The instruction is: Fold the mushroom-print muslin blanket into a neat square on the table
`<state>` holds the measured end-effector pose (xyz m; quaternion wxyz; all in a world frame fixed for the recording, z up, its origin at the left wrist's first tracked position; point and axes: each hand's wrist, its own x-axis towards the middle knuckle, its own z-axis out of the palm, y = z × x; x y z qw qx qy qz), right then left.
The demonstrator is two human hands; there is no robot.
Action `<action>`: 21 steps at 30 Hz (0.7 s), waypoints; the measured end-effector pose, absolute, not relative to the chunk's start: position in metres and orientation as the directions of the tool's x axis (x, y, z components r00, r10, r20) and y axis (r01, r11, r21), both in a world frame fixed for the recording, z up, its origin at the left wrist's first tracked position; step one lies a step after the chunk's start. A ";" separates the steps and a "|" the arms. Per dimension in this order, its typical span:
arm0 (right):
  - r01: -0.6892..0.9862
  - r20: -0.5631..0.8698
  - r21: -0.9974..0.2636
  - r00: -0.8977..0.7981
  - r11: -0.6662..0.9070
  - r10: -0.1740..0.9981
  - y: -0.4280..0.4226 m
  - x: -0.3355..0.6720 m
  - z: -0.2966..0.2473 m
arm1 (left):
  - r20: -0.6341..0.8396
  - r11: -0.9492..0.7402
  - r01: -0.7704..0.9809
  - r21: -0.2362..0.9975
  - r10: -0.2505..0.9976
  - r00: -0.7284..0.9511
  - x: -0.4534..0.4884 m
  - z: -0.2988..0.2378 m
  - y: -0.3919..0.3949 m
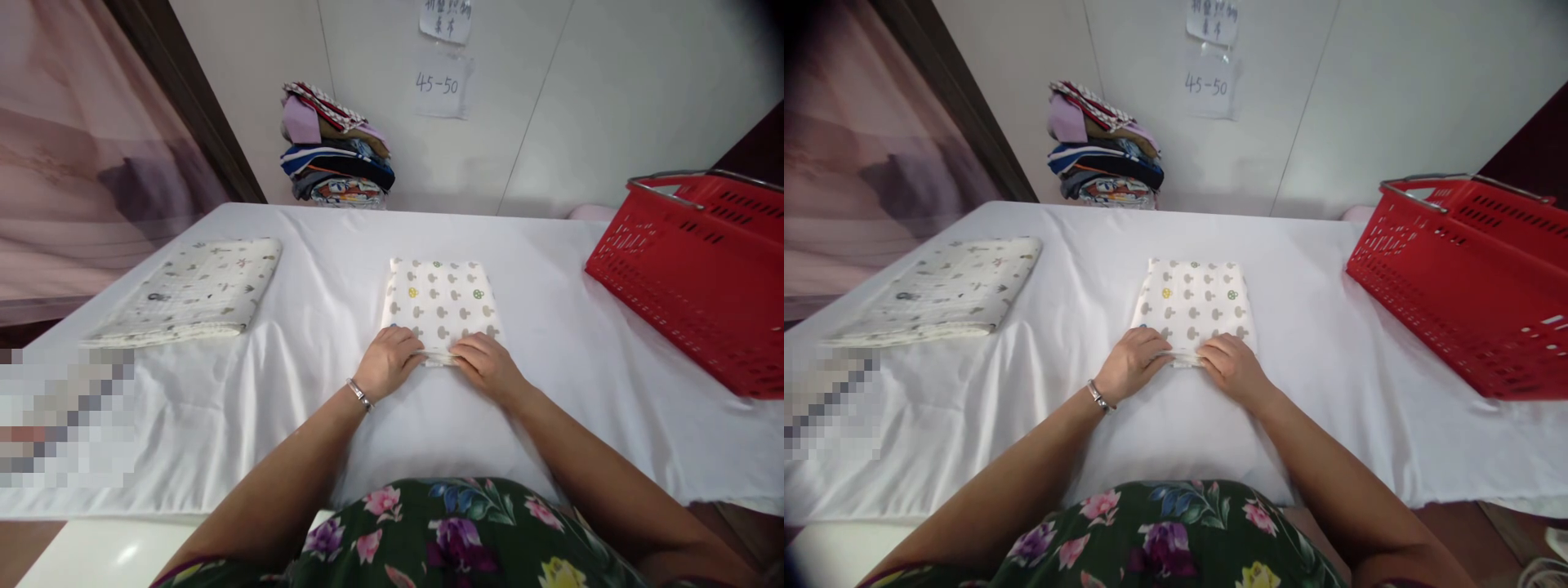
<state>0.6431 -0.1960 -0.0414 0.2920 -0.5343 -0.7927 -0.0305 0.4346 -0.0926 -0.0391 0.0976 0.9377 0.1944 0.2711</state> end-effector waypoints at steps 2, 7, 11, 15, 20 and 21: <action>0.867 0.500 -0.265 -0.250 0.422 0.829 -0.196 0.642 -0.042 | 0.476 -0.905 0.317 0.284 0.420 0.773 0.436 -0.040 -0.093; 0.888 0.516 -0.232 -0.234 0.398 0.824 -0.195 0.639 -0.043 | 0.492 -0.907 0.322 0.272 0.419 0.764 0.437 -0.040 -0.094; 0.888 0.570 -0.228 -0.210 0.398 0.794 -0.195 0.638 -0.044 | 0.508 -0.907 0.324 0.269 0.420 0.752 0.437 -0.041 -0.095; 0.892 0.530 -0.220 -0.231 0.395 0.816 -0.195 0.638 -0.043 | 0.516 -0.899 0.357 0.254 0.438 0.736 0.438 -0.040 -0.096; 0.882 0.480 -0.225 -0.269 0.413 0.835 -0.196 0.638 -0.040 | 0.518 -0.908 0.377 0.185 0.416 0.747 0.437 -0.037 -0.097; 0.883 0.474 -0.222 -0.273 0.414 0.837 -0.197 0.639 -0.040 | 0.514 -0.910 0.377 0.172 0.409 0.754 0.437 -0.037 -0.098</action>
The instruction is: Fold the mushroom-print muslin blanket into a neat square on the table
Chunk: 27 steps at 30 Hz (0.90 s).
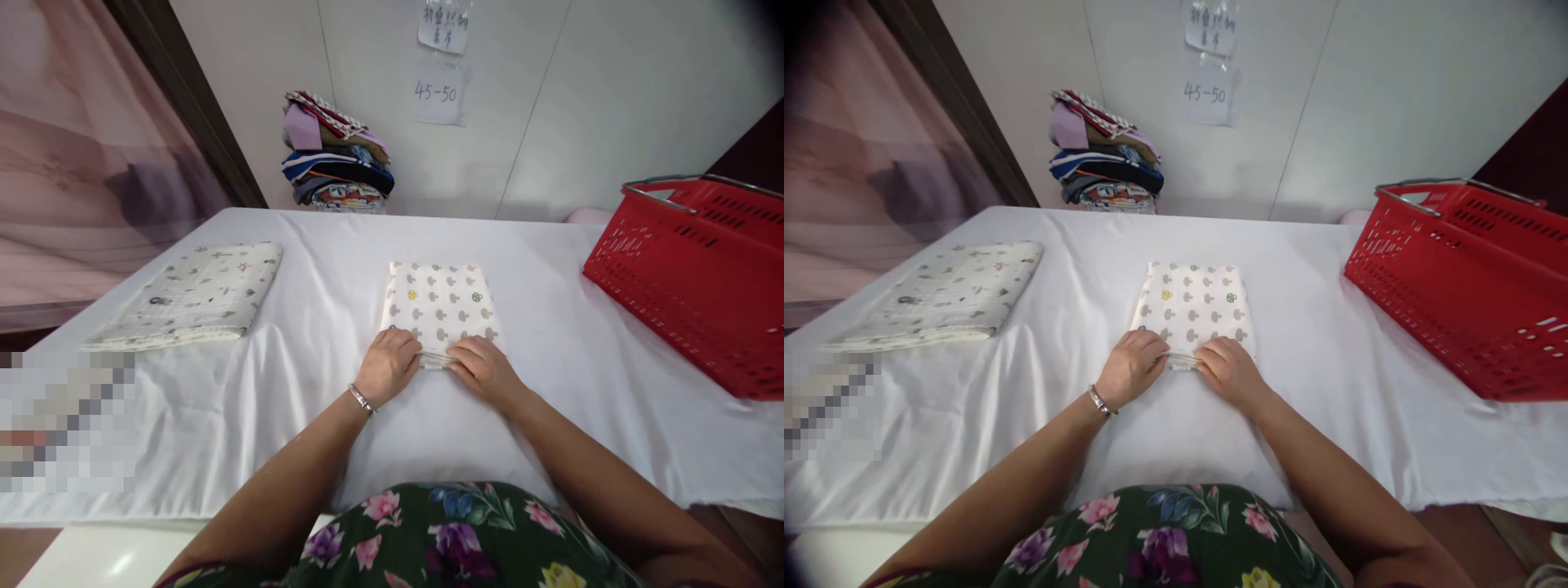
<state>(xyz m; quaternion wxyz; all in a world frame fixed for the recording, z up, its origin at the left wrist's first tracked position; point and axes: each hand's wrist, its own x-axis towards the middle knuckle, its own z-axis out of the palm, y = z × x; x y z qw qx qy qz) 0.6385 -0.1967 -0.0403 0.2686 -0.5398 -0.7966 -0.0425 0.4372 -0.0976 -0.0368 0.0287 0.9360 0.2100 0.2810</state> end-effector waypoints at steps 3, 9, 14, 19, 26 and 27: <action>0.884 0.467 -0.212 -0.282 0.416 0.838 -0.197 0.640 -0.042 | 0.491 -0.914 0.376 0.154 0.401 0.773 0.436 -0.035 -0.098; 0.891 0.457 -0.194 -0.289 0.411 0.841 -0.196 0.640 -0.044 | 0.460 -0.909 0.360 0.209 0.416 0.784 0.432 -0.034 -0.097; 0.886 0.464 -0.195 -0.295 0.421 0.835 -0.196 0.640 -0.041 | 0.457 -0.910 0.356 0.213 0.415 0.787 0.431 -0.035 -0.096; 0.881 0.503 -0.198 -0.285 0.430 0.816 -0.195 0.639 -0.043 | 0.454 -0.909 0.365 0.203 0.417 0.787 0.432 -0.034 -0.096; 0.892 0.437 -0.208 -0.282 0.401 0.854 -0.197 0.636 -0.040 | 0.467 -0.911 0.381 0.161 0.410 0.783 0.434 -0.032 -0.097; 0.896 0.429 -0.209 -0.277 0.393 0.860 -0.197 0.636 -0.040 | 0.467 -0.911 0.381 0.160 0.410 0.783 0.434 -0.032 -0.097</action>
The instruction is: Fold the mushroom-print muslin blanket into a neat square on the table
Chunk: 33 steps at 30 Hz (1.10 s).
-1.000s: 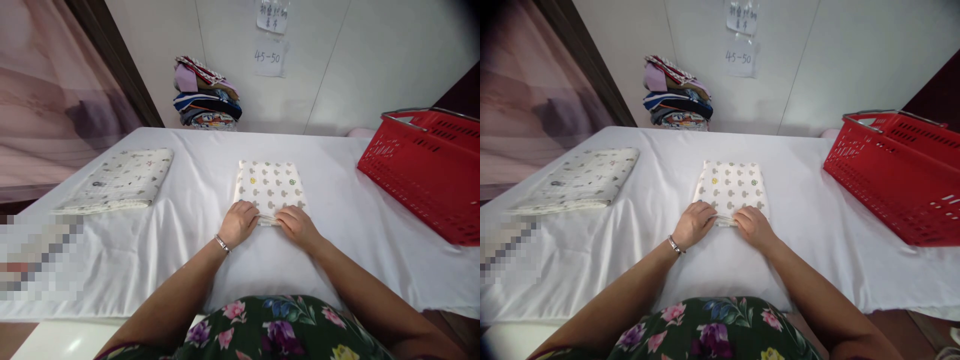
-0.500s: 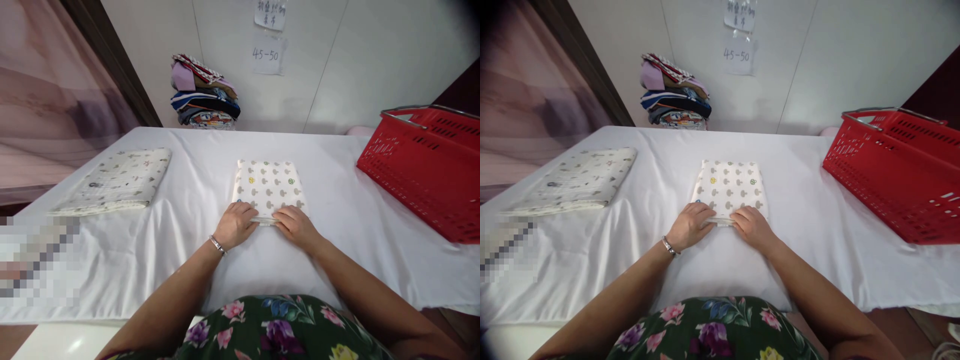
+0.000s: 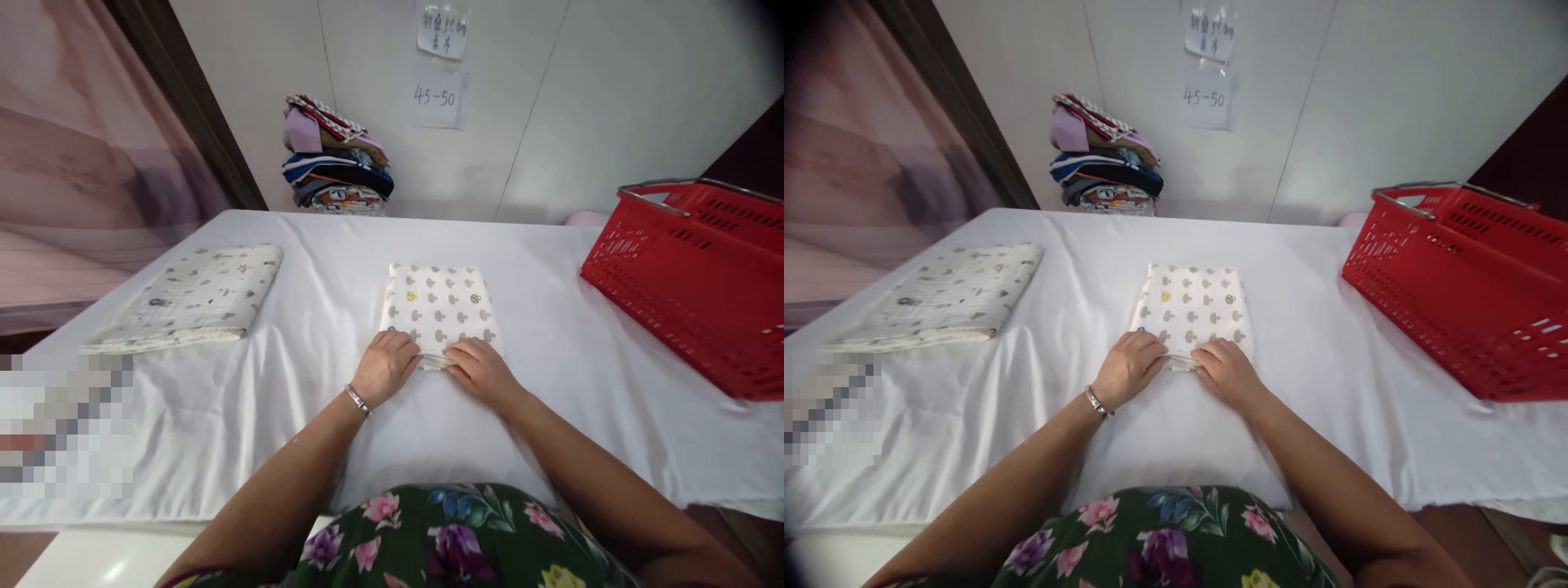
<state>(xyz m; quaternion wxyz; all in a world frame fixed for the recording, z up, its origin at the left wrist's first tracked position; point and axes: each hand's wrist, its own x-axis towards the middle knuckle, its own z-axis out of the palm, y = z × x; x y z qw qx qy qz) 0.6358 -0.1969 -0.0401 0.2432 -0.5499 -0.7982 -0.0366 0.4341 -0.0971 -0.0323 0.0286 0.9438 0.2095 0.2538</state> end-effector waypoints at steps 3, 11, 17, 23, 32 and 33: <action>0.898 0.435 -0.220 -0.259 0.381 0.862 -0.197 0.635 -0.041 | 0.453 -0.908 0.381 0.175 0.418 0.788 0.432 -0.031 -0.096; 0.876 0.483 -0.255 -0.253 0.410 0.838 -0.196 0.637 -0.044 | 0.420 -0.850 0.479 0.218 0.525 0.740 0.405 -0.020 -0.087; 0.875 0.489 -0.246 -0.259 0.416 0.833 -0.196 0.637 -0.045 | 0.381 -0.812 0.531 0.243 0.583 0.717 0.396 -0.016 -0.088; 0.868 0.489 -0.248 -0.271 0.430 0.829 -0.196 0.636 -0.045 | 0.331 -0.754 0.611 0.240 0.655 0.679 0.398 -0.016 -0.090; 0.886 0.475 -0.220 -0.270 0.409 0.838 -0.197 0.631 -0.045 | 0.109 -0.457 0.561 0.690 0.832 0.544 0.396 -0.013 -0.087; 0.889 0.473 -0.212 -0.271 0.407 0.838 -0.197 0.630 -0.045 | 0.093 -0.405 0.553 0.728 0.858 0.506 0.397 -0.013 -0.087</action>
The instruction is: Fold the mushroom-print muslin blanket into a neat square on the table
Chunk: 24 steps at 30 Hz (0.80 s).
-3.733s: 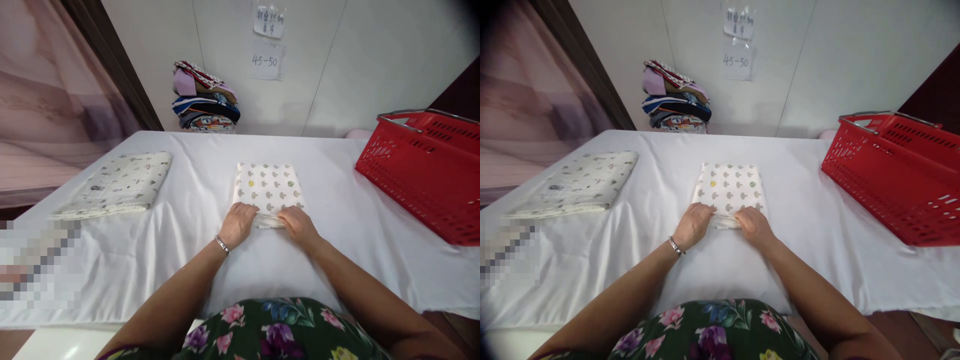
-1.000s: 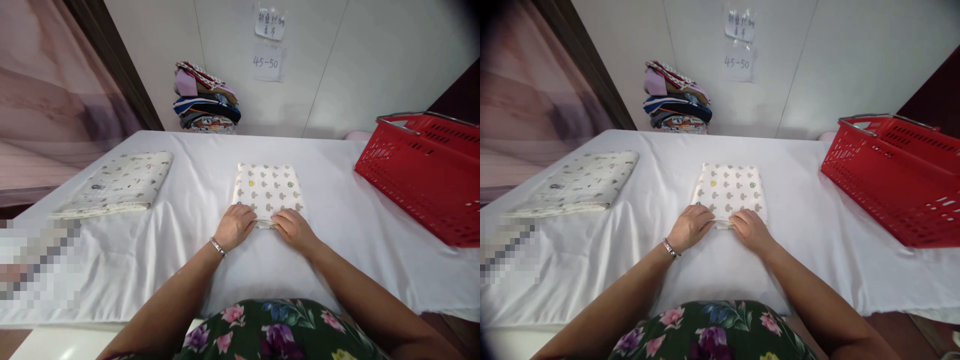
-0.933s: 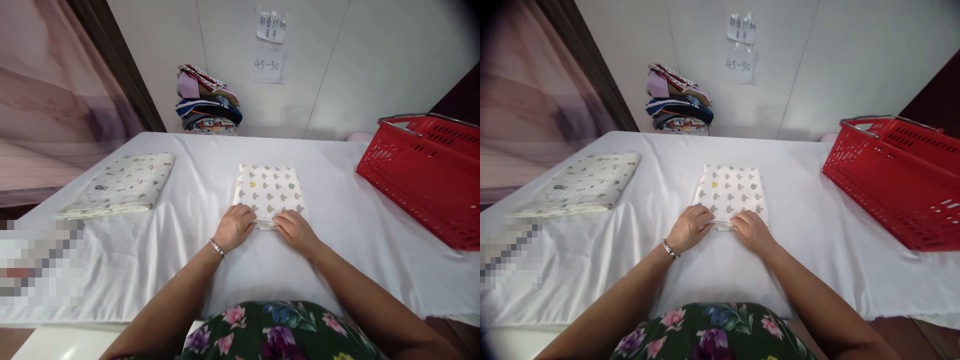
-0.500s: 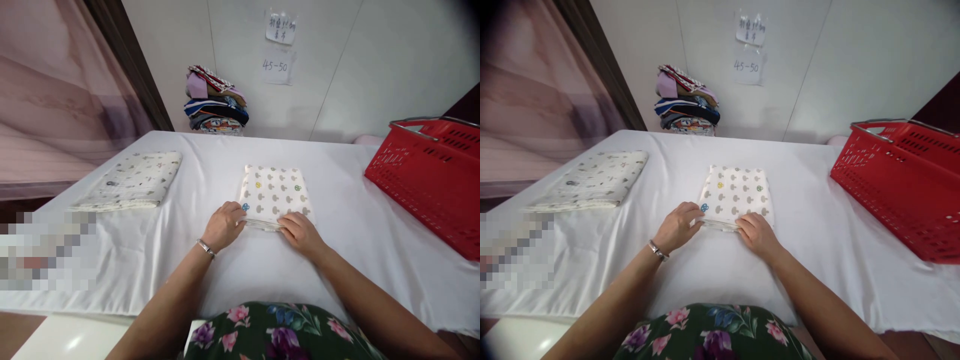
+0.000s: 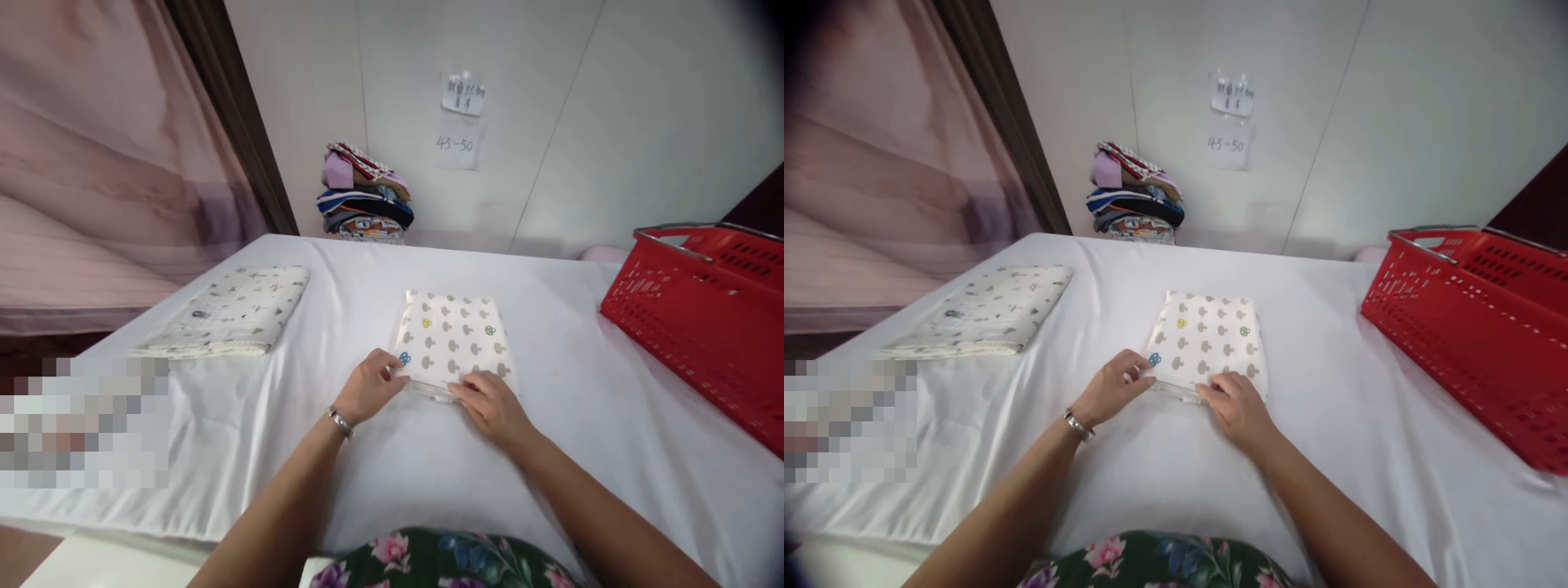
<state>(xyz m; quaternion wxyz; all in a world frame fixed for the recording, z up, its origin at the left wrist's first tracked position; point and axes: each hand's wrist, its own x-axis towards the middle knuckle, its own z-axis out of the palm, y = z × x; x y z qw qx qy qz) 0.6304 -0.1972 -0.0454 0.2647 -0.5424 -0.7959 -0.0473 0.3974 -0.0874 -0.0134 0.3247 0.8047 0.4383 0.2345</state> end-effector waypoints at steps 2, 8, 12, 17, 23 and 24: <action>0.891 0.469 -0.198 -0.279 0.408 0.838 -0.197 0.629 -0.045 | 0.053 -0.293 0.563 0.773 0.914 0.402 0.402 -0.016 -0.088; 0.892 0.481 -0.169 -0.296 0.418 0.826 -0.197 0.626 -0.045 | 0.050 -0.181 0.625 0.759 0.974 0.221 0.416 -0.035 -0.084; 0.888 0.497 -0.154 -0.309 0.433 0.811 -0.196 0.626 -0.047 | 0.002 -0.176 0.649 0.740 0.966 0.260 0.414 -0.040 -0.081; 0.902 0.477 -0.136 -0.304 0.411 0.825 -0.196 0.625 -0.048 | -0.066 -0.156 0.720 0.676 0.961 0.270 0.414 -0.029 -0.071; 0.899 0.455 -0.124 -0.325 0.421 0.829 -0.196 0.624 -0.046 | 0.295 -0.490 0.740 0.461 0.871 0.392 0.442 -0.013 -0.058; 0.898 0.460 -0.123 -0.325 0.421 0.826 -0.196 0.624 -0.046 | 0.307 -0.536 0.736 0.413 0.843 0.442 0.447 -0.015 -0.057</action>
